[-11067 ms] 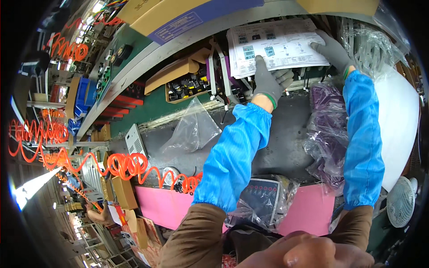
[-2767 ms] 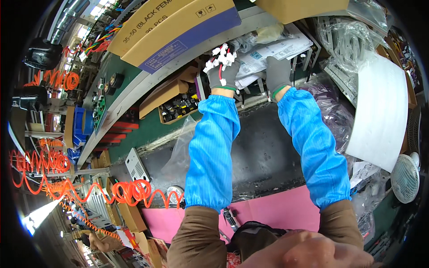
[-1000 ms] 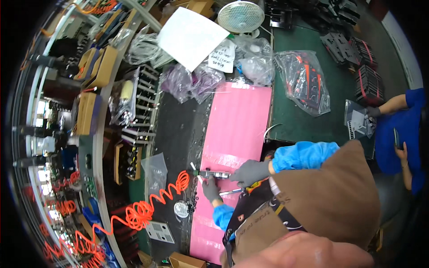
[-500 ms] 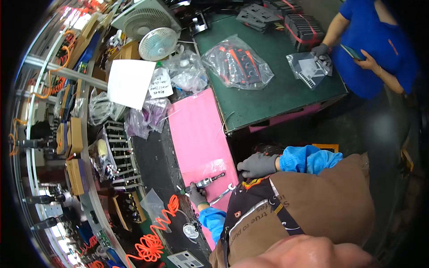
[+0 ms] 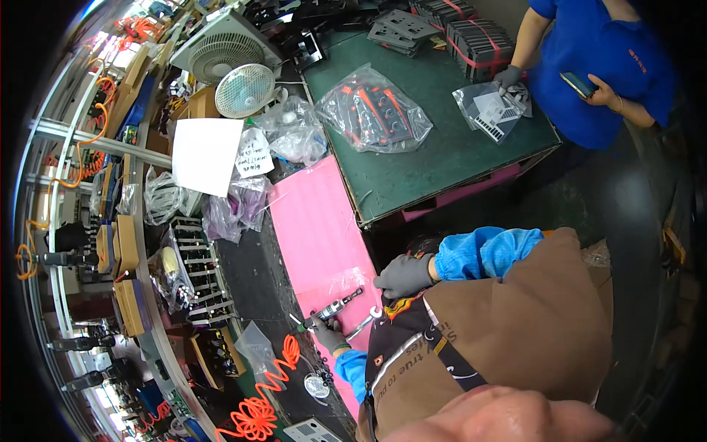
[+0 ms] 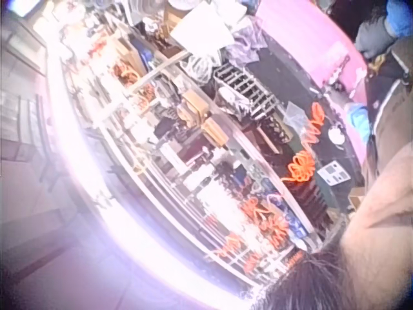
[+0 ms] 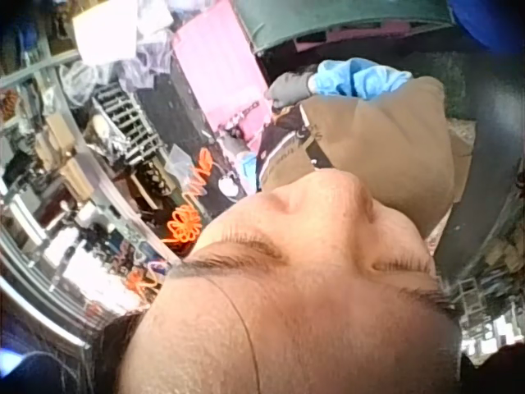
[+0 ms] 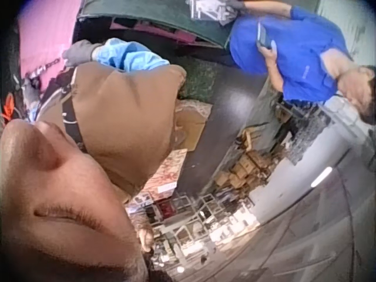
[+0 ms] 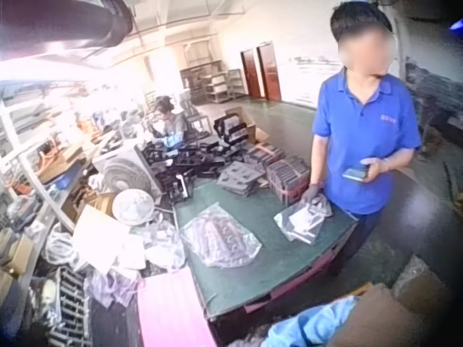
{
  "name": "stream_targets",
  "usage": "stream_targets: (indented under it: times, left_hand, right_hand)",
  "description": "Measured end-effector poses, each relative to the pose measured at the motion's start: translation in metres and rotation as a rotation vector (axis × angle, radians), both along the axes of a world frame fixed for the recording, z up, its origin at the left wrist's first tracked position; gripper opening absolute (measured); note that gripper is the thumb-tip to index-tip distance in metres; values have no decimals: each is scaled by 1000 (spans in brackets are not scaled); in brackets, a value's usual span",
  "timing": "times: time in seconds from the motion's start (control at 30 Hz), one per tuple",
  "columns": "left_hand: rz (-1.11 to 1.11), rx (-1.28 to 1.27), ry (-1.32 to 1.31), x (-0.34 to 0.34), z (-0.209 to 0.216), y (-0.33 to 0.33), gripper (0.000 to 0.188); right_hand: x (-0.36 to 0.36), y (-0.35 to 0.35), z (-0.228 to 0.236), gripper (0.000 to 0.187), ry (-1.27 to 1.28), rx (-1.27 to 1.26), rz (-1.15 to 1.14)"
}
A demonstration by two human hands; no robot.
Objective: The person sorts various small electronic components and parts from cardboard boxes and plastic bags onto a pink workbench mat. They handle items such as black cylindrical connectors, wire harnesses, and small white plastic pieces, organizing them into piles. The person also moves a red coiled cable and a metal wrench on the table.
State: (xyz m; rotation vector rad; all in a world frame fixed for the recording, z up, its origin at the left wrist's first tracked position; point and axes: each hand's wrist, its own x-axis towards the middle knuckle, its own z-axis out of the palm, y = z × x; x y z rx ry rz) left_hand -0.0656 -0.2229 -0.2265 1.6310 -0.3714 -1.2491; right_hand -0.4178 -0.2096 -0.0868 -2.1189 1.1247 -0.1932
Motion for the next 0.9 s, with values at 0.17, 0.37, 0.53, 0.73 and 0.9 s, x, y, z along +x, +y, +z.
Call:
stream_targets:
  times: [0.17,0.37,0.53,0.73,0.9]
  left_hand:
    - [-646,-392,-1316,28,-16,26,53]
    - [-463,-349,-1041,-5,41,9,55]
    - [-429,-441,-910,-23,145,-25,56]
    - [-608,-572,-809,-40,229,-45,59]
    - [-870,-561,-716,-84,225,-36,61]
  right_hand:
    - [-5,2,-15,30,-7,23,-92]
    - [-29,2,3,31,12,31,-146]
    - [-32,7,-11,28,-55,61,-214]
    - [-6,-14,-6,51,-192,-37,-101]
    - [26,-41,31,96,-512,-269,-26]
